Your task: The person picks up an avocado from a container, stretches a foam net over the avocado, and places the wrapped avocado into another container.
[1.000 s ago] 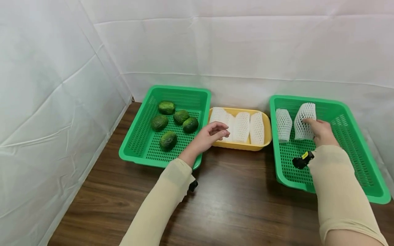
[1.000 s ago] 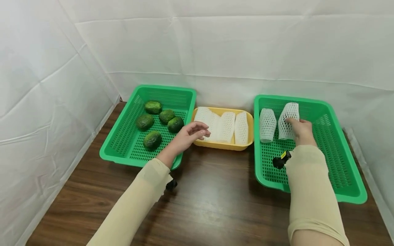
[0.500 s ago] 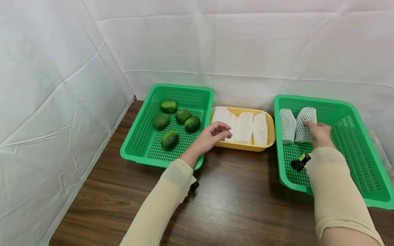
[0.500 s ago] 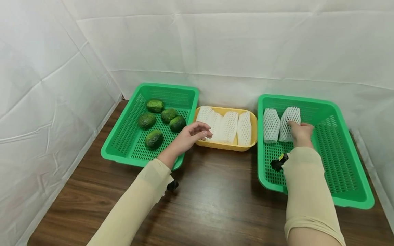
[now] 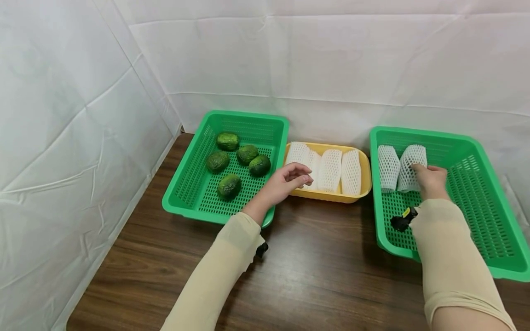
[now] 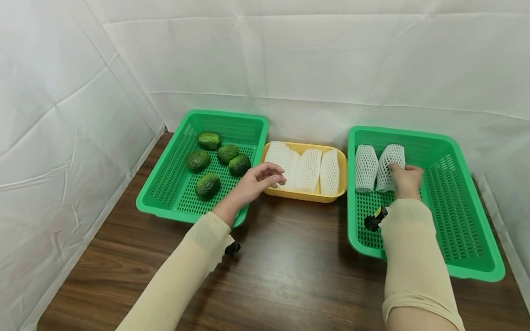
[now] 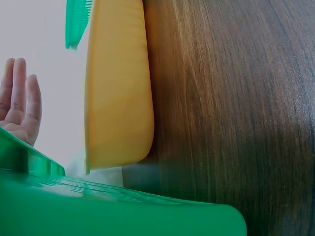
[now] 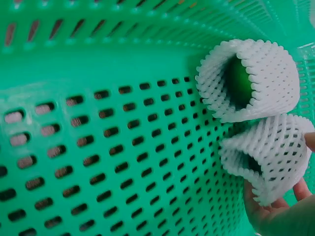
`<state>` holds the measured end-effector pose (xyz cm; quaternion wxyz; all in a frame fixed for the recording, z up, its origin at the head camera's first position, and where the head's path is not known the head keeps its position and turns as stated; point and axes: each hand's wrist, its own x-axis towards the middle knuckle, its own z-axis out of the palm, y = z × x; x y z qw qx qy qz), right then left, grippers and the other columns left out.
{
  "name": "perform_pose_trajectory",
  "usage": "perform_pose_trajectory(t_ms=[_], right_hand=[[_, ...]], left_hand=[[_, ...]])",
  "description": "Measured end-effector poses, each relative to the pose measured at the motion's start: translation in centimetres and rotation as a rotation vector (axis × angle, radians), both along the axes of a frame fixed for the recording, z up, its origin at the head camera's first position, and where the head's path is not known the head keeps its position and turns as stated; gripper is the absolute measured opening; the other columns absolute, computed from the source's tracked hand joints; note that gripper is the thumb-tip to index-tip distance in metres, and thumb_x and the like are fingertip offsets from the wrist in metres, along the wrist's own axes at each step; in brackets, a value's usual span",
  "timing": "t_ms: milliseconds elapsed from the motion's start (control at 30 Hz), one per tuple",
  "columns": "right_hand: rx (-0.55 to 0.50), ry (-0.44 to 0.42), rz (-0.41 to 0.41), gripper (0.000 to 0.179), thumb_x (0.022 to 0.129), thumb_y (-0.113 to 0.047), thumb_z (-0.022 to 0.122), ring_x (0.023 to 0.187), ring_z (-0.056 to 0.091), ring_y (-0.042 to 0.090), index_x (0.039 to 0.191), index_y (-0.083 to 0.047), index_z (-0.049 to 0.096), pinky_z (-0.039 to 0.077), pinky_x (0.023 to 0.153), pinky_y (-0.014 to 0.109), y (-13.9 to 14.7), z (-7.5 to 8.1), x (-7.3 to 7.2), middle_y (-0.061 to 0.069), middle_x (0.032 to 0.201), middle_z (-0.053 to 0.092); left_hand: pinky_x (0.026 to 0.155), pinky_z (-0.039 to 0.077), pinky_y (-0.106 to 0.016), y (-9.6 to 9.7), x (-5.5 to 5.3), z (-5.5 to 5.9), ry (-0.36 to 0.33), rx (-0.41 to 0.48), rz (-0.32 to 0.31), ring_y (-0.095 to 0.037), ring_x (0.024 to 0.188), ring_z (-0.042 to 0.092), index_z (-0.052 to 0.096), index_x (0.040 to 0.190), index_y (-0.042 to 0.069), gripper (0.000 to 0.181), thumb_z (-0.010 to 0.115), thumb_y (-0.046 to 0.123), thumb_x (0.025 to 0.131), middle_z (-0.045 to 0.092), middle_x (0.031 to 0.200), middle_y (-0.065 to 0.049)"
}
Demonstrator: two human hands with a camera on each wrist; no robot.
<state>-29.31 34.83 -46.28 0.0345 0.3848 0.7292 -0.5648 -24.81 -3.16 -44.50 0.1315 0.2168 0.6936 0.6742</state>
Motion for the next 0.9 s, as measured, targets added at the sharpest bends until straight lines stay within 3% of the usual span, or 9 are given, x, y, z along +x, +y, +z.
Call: perform_pose_trajectory(t_ms=[67,167,367,500,633,733,900], right_hand=[[0.016,0.001,0.02,0.063,0.091,-0.036,0.047,0.134,0.02,0.023,0.141,-0.013,0.015,0.024,0.107,0.035,-0.13,-0.08,0.03,0.006,0.125,0.03],[0.01,0.01,0.021,0.057,0.091,-0.034,0.047,0.133,0.02,0.023,0.137,-0.014,0.018,0.024,0.106,0.035,-0.25,-0.12,0.1,0.001,0.114,0.03],[0.01,-0.004,0.026,0.058,0.092,-0.034,0.043,0.134,0.019,0.024,0.139,-0.015,0.015,0.024,0.106,0.037,-0.31,-0.05,0.38,0.005,0.125,0.026],[0.043,-0.001,0.063,0.061,0.092,-0.036,0.044,0.132,0.022,0.027,0.14,-0.012,0.015,0.027,0.103,0.041,-0.31,-0.38,0.37,0.003,0.11,0.029],[0.055,0.013,0.092,0.063,0.092,-0.038,0.046,0.132,0.022,0.029,0.14,-0.012,0.015,0.028,0.102,0.042,-0.3,-0.74,0.24,0.004,0.114,0.029],[0.038,0.029,0.083,0.063,0.092,-0.039,0.047,0.133,0.021,0.027,0.14,-0.014,0.016,0.027,0.104,0.041,-0.34,-0.71,0.26,0.008,0.128,0.027],[0.043,0.035,0.079,0.058,0.093,-0.04,0.044,0.132,0.022,0.027,0.138,-0.014,0.02,0.027,0.103,0.04,-0.3,-0.83,0.38,0.005,0.119,0.03]], left_hand=[[0.088,0.044,-0.048,0.01,0.01,0.01,-0.005,0.0,-0.001,-0.018,0.094,0.061,0.053,0.116,-0.005,0.025,0.052,0.01,0.096,0.063,0.102,-0.018],[0.088,0.044,-0.049,0.03,0.03,0.03,-0.013,0.003,-0.003,-0.019,0.095,0.061,0.052,0.116,-0.006,0.026,0.051,0.01,0.096,0.062,0.103,-0.018],[0.088,0.044,-0.049,0.08,0.09,0.21,-0.005,0.009,-0.008,-0.021,0.095,0.061,0.053,0.116,-0.006,0.025,0.052,0.009,0.096,0.062,0.103,-0.02],[0.087,0.045,-0.047,0.06,0.03,0.24,0.003,0.006,-0.009,-0.021,0.095,0.061,0.053,0.116,-0.006,0.025,0.051,0.008,0.096,0.062,0.103,-0.02],[0.088,0.044,-0.048,-0.02,0.01,0.17,-0.001,0.011,-0.007,-0.02,0.094,0.061,0.053,0.115,-0.007,0.025,0.051,0.008,0.096,0.062,0.103,-0.021],[0.089,0.043,-0.051,-0.03,0.02,0.17,-0.01,0.018,-0.007,-0.019,0.094,0.061,0.052,0.116,-0.008,0.026,0.051,0.008,0.095,0.062,0.103,-0.021],[0.089,0.043,-0.05,-0.04,0.05,0.25,-0.022,0.013,-0.007,-0.021,0.095,0.061,0.052,0.116,-0.008,0.026,0.051,0.008,0.096,0.062,0.104,-0.021]])
